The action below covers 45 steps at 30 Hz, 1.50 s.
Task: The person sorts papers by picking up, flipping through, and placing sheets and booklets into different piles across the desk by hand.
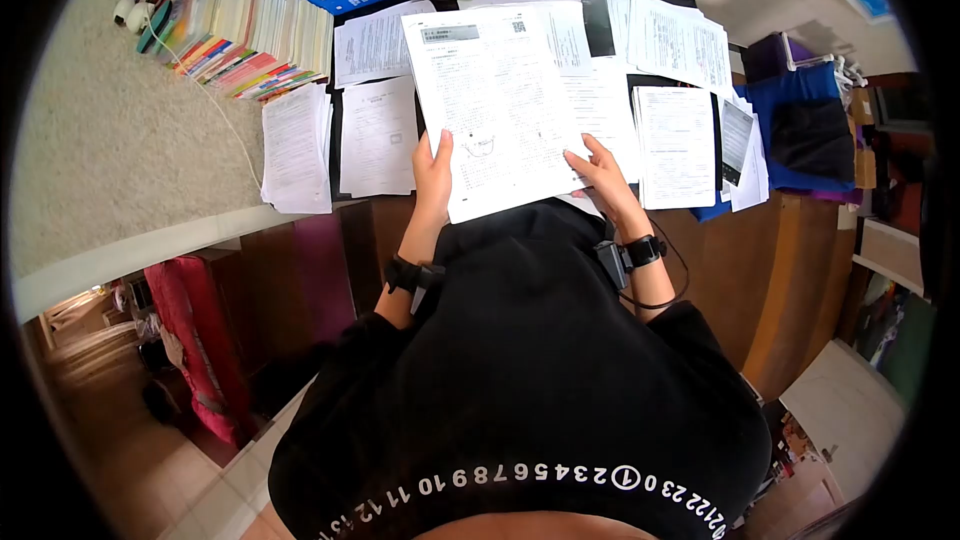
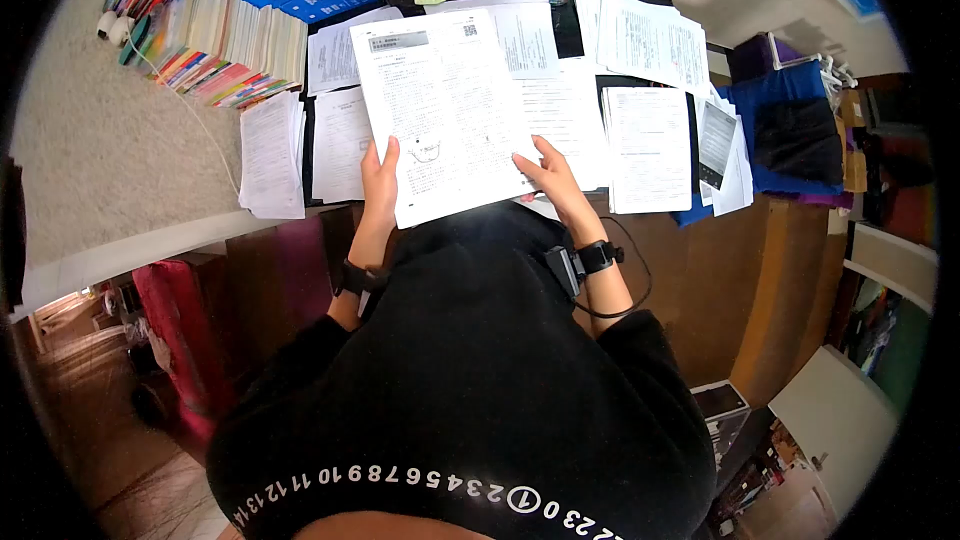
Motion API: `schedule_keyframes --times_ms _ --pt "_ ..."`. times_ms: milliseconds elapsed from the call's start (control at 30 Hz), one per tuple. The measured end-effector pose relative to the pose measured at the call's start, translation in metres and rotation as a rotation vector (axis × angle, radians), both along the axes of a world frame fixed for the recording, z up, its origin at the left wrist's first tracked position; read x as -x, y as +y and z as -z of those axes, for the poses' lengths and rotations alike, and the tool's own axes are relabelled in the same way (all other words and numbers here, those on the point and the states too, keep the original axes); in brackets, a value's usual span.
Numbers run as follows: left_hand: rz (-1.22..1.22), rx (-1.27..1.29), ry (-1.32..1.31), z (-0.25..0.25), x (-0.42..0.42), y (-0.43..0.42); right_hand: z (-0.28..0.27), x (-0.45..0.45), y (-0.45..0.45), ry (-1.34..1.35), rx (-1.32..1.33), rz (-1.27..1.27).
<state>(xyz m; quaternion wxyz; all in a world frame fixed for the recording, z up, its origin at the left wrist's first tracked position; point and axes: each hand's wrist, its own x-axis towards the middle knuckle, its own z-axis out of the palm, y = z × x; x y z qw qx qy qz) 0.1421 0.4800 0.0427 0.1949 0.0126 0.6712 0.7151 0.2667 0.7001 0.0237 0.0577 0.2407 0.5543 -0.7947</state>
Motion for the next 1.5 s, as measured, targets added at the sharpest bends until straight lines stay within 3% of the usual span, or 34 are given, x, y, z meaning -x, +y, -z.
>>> schedule_keyframes --times_ms 133,300,367,500,567,600,633,700,767,800,867,1033,1167,1300,1400,1500 --pt "0.002 -0.103 -0.178 0.016 -0.003 -0.003 0.007 -0.009 0.001 -0.042 0.051 -0.036" --pt "0.380 0.211 -0.436 0.070 -0.012 -0.056 0.033 -0.029 0.002 -0.203 0.031 -0.046" --pt "0.387 0.191 -0.514 0.063 -0.026 -0.062 0.040 -0.041 0.006 -0.239 0.020 -0.037" --pt "0.352 0.340 -0.529 0.099 -0.037 -0.085 0.056 -0.061 0.012 -0.332 0.040 0.147" --pt "0.332 0.403 -0.474 0.102 -0.038 -0.083 0.062 -0.071 0.021 -0.209 0.067 0.135" --pt "0.358 0.332 -0.345 0.112 -0.041 -0.087 0.057 -0.075 0.019 -0.258 0.024 0.191" --pt "0.456 0.439 -0.251 0.126 -0.038 -0.090 0.052 -0.072 0.021 -0.281 -0.034 0.253" --pt "0.459 0.393 -0.304 0.155 -0.035 -0.088 0.069 -0.071 0.029 -0.236 -0.054 0.474" --pt "0.465 0.403 -0.494 0.134 -0.025 -0.066 0.031 -0.055 0.050 -0.160 -0.046 0.448" --pt "0.467 0.323 -0.546 0.131 -0.021 -0.064 0.010 -0.043 0.058 -0.099 -0.102 0.558" --pt "0.515 0.343 -0.380 0.120 -0.011 -0.054 -0.025 -0.022 0.068 0.013 -0.196 0.773" --pt "0.438 0.289 -0.295 0.119 0.002 -0.060 -0.129 0.036 0.109 0.543 -0.317 0.971" --pt "0.396 0.327 -0.232 0.121 0.006 -0.081 -0.194 0.104 0.135 0.799 -0.463 0.974" --pt "0.298 0.255 -0.256 0.113 0.008 -0.104 -0.235 0.216 0.158 0.970 -0.365 0.991" --pt "0.234 0.265 -0.246 0.107 0.015 -0.122 -0.258 0.309 0.173 0.895 -0.306 0.934" --pt "0.184 0.292 -0.212 0.110 0.019 -0.148 -0.238 0.389 0.188 0.705 -0.210 0.945"
